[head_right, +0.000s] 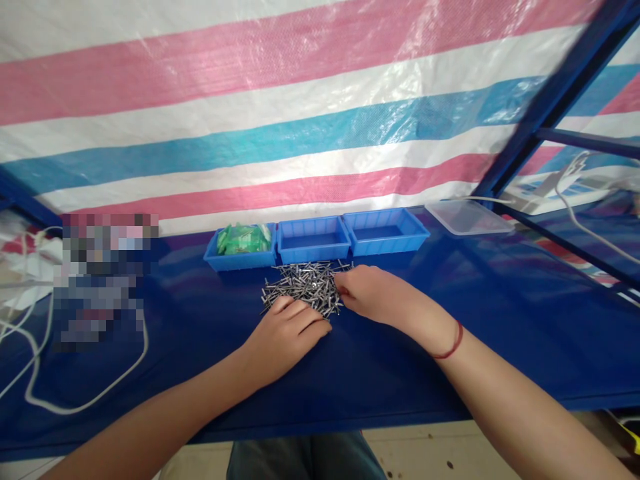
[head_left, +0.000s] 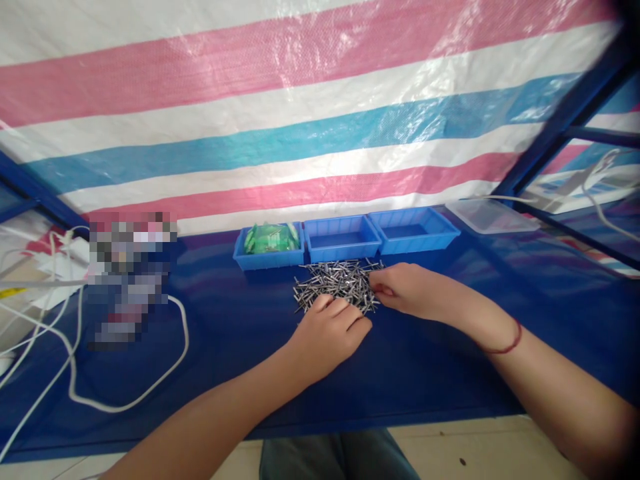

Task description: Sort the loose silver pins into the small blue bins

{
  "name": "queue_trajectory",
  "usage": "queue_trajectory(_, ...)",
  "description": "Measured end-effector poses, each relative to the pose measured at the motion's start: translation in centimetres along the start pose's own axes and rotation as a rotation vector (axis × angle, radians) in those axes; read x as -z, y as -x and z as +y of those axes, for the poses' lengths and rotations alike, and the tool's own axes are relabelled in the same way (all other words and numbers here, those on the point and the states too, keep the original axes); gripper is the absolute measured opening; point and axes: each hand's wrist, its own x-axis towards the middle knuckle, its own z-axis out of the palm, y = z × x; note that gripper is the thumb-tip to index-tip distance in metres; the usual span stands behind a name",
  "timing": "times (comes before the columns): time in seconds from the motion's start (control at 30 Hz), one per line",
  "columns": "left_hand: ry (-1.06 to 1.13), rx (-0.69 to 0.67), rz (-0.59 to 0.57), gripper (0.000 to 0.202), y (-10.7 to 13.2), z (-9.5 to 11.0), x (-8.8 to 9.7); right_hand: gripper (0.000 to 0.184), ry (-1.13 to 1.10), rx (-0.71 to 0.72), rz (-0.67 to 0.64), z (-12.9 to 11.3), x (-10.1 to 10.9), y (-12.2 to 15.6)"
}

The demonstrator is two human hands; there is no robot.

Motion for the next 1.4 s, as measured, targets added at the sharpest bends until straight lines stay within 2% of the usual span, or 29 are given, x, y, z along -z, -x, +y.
queue_trajectory(0.23,0.061,0.101,0.027,0.019,-0.1,-0.8,-0.2,0.011,-0.046,0.012,0.018,-0.1,0.5,-0.1)
queue_trajectory(0.37,0.144,0.196,0.039,0.02,0.0,-1.6,0.7,0.01,-0.123,0.044,0.005,0.0,1.1,0.3)
queue_trajectory(0.53,0.244,0.37,0.066,0.021,0.4,-3.3,1.8,0.005,-0.256,0.209,-0.019,-1.0,1.9,1.2)
queue_trajectory(0.63,0.284,0.404,0.057,0.02,0.6,-3.8,1.6,0.016,-0.241,0.297,-0.075,-2.2,1.5,1.3)
queue_trajectory(0.83,0.357,0.41,0.056,0.018,0.6,-3.6,1.4,0.012,-0.121,0.256,-0.074,-3.1,0.2,1.0)
queue_trajectory(1.13,0.396,0.433,0.066,0.018,0.8,-3.8,1.2,0.011,0.115,0.211,0.085,-4.2,-0.3,0.8)
queue_trajectory(1.23,0.45,0.488,0.133,0.022,0.8,-3.5,1.1,0.01,-0.018,0.22,0.184,-4.3,-0.7,0.4)
queue_trajectory(1.33,0.619,0.566,0.213,0.027,0.7,-3.2,1.1,0.007,-0.281,0.211,0.318,-4.2,-1.1,0.0)
queue_trajectory(1.4,0.732,0.627,0.256,0.023,0.7,-2.9,1.2,0.007,-0.426,0.196,0.373,-4.4,-1.4,-0.2)
